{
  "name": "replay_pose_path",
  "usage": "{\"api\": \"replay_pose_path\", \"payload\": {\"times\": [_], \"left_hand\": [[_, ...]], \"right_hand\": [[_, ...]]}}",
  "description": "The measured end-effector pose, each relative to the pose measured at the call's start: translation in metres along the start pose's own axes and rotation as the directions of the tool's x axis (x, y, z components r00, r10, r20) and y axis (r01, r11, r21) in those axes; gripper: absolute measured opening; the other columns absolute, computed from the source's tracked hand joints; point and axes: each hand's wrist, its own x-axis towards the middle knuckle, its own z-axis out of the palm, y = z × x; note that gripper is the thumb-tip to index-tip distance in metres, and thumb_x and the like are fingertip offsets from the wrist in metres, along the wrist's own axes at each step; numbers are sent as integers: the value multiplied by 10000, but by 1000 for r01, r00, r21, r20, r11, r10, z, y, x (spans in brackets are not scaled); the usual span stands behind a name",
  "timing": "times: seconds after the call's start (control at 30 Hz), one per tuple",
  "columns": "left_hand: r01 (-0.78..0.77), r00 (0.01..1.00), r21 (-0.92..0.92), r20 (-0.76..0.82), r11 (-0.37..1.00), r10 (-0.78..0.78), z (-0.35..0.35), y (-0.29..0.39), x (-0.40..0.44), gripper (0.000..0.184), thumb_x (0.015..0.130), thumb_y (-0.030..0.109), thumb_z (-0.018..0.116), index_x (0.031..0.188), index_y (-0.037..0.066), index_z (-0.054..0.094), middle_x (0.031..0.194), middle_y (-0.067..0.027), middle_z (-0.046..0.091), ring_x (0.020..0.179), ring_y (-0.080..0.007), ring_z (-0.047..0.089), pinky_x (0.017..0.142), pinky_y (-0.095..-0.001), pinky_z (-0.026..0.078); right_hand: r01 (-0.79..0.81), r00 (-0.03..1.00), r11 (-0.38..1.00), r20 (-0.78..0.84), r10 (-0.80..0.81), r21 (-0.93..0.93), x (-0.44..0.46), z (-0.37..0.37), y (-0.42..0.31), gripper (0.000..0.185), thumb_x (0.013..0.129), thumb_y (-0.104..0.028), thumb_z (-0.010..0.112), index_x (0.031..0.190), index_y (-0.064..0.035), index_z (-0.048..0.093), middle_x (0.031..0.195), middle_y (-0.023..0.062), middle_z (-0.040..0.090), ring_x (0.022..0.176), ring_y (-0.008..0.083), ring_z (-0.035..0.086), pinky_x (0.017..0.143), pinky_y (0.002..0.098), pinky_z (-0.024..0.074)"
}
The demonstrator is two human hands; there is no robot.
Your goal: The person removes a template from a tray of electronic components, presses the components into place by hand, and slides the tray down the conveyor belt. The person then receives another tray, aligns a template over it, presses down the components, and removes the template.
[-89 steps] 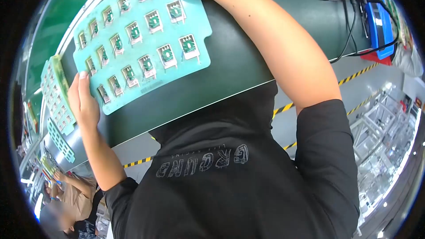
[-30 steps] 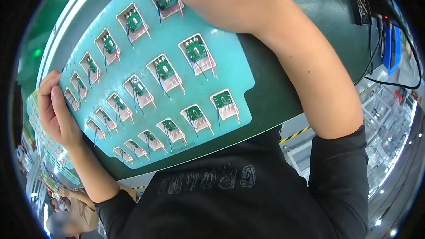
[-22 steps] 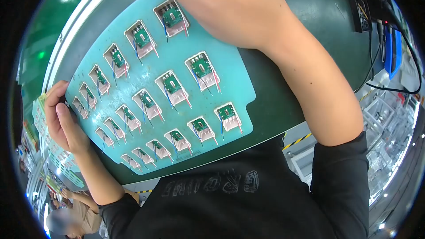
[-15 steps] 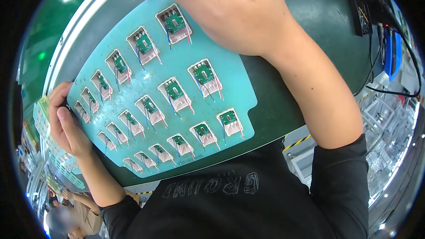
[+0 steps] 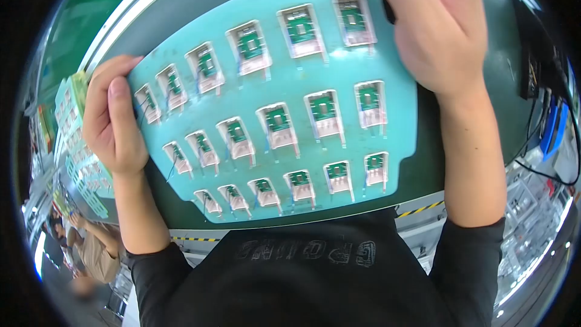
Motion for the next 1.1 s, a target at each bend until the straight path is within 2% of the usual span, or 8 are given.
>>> {"api": "replay_pose_path", "payload": {"times": [0.13, 0.27, 0.37, 0.67, 0.73, 0.93, 1.0, 1.1], "left_hand": [[53, 993, -104, -100, 993, -63, 6, -1, -3, 198, 1015, 63, 549, 1041, -63, 699, 917, -88, 679, 773, -135, 606, 720, -242, 467], [-49, 998, -47, -33, 998, 48, 0, -7, 0, 190, 1017, 79, 561, 1025, -35, 713, 814, -28, 609, 657, -104, 494, 601, -242, 371], [142, 988, 39, 59, 989, -144, -6, 5, -4, 283, 1058, 118, 469, 1095, -58, 687, 1111, -93, 689, 897, -113, 557, 801, -235, 421], [-192, 955, 33, -226, 981, 195, 1, -12, -7, 383, 1062, 221, 460, 1041, -71, 706, 1046, -133, 731, 847, -153, 617, 818, -273, 486], [-136, 985, 54, -97, 989, 141, -6, 3, -7, 372, 1070, 225, 447, 1045, -60, 685, 1002, -118, 673, 829, -155, 565, 786, -272, 449], [-180, 912, 203, -332, 962, 241, 7, 6, -5, 354, 1057, 233, 486, 1025, -66, 672, 890, -100, 673, 742, -127, 570, 714, -245, 451], [-27, 918, 268, -375, 963, 130, -13, 5, -19, 400, 1044, 278, 541, 999, -82, 709, 959, -115, 740, 782, -131, 627, 778, -235, 491], [558, 828, 126, -18, 820, -561, -42, 56, -23, 421, 1047, 364, 545, 945, -7, 715, 775, -39, 680, 620, -67, 536, 587, -211, 396]], "right_hand": [[-11, 982, 1000, 189, 10, 1, 0, -33, 22, 454, 1078, -245, 367, 1061, 98, 664, 1157, 198, 643, 1004, 224, 592, 891, 294, 425], [-71, 989, 995, 128, 79, -69, -1, -30, 18, 450, 1078, -223, 362, 1054, 120, 653, 1136, 202, 636, 1014, 223, 587, 920, 313, 427], [-88, 990, 996, 113, 85, 21, -1, -30, 23, 465, 1087, -234, 353, 1065, 125, 649, 1159, 208, 627, 1037, 225, 580, 948, 320, 421], [-118, 988, 992, 107, 113, 41, 2, -31, 27, 489, 1099, -290, 349, 1035, 91, 648, 1122, 184, 631, 1024, 207, 585, 942, 321, 431], [-115, 988, 992, 105, 109, 47, 3, -29, 27, 493, 1100, -302, 350, 1020, 81, 649, 1094, 174, 637, 1000, 200, 590, 928, 316, 437], [-100, 992, 992, 89, 93, 80, 6, -20, 22, 506, 1104, -336, 354, 975, 51, 653, 1012, 145, 652, 928, 177, 604, 884, 302, 456], [-90, 993, 990, 80, 81, 106, 7, -12, 18, 512, 1106, -348, 355, 960, 41, 654, 984, 135, 657, 904, 169, 609, 869, 297, 463], [-78, 996, 987, 54, 71, 144, 5, 1, 13, 521, 1107, -365, 357, 938, 26, 656, 943, 120, 665, 868, 158, 617, 847, 290, 472]]}}
